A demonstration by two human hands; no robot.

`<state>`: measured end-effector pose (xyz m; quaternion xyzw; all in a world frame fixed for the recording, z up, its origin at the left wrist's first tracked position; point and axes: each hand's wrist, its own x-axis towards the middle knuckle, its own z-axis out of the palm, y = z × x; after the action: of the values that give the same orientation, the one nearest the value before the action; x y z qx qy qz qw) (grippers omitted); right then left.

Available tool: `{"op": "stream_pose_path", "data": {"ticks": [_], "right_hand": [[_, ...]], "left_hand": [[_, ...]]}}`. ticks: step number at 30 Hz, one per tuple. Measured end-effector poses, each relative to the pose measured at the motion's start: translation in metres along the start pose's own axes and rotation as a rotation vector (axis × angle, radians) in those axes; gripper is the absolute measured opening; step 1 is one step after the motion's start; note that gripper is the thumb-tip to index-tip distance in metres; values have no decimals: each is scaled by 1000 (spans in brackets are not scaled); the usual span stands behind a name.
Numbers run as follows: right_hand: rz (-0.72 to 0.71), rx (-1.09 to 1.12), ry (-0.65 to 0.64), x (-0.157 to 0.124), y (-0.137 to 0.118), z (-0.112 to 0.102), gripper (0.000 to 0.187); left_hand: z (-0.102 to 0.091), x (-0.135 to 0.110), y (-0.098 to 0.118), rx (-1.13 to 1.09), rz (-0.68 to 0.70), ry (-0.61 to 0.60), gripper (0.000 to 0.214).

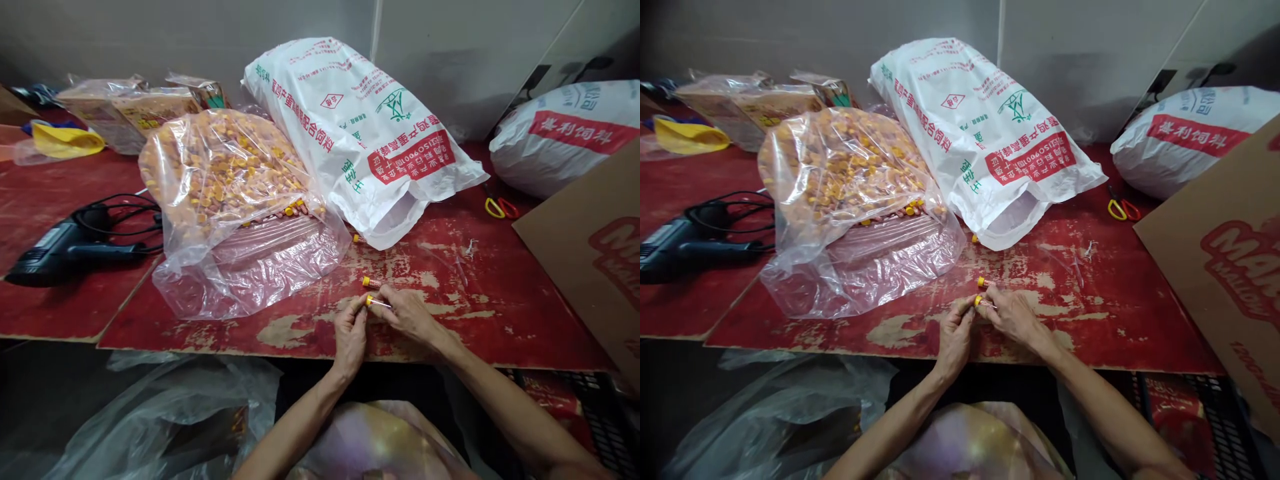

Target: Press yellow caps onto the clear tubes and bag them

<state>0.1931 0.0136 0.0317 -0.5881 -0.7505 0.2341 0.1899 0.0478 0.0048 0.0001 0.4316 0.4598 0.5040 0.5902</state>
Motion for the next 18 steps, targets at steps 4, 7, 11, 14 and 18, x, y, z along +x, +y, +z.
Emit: {"op": "stream_pose_path", "data": {"ticks": [4,7,11,14,18], "right_hand": [[172,181,27,0,1,6,27],[204,50,-48,5,4,2,29],[151,-477,-265,18,2,-8,25],[131,-638,-361,27,0,-2,23],[121,-648,-326,27,12,12,25]], "left_hand": [[1,-5,-9,37,15,-33,35],[-4,3,-9,127,32,-194,38],[-23,32,6,380,126,-218,31],[-49,72,23,634,247,84,25],[-87,145,42,965,291,309,21]]}}
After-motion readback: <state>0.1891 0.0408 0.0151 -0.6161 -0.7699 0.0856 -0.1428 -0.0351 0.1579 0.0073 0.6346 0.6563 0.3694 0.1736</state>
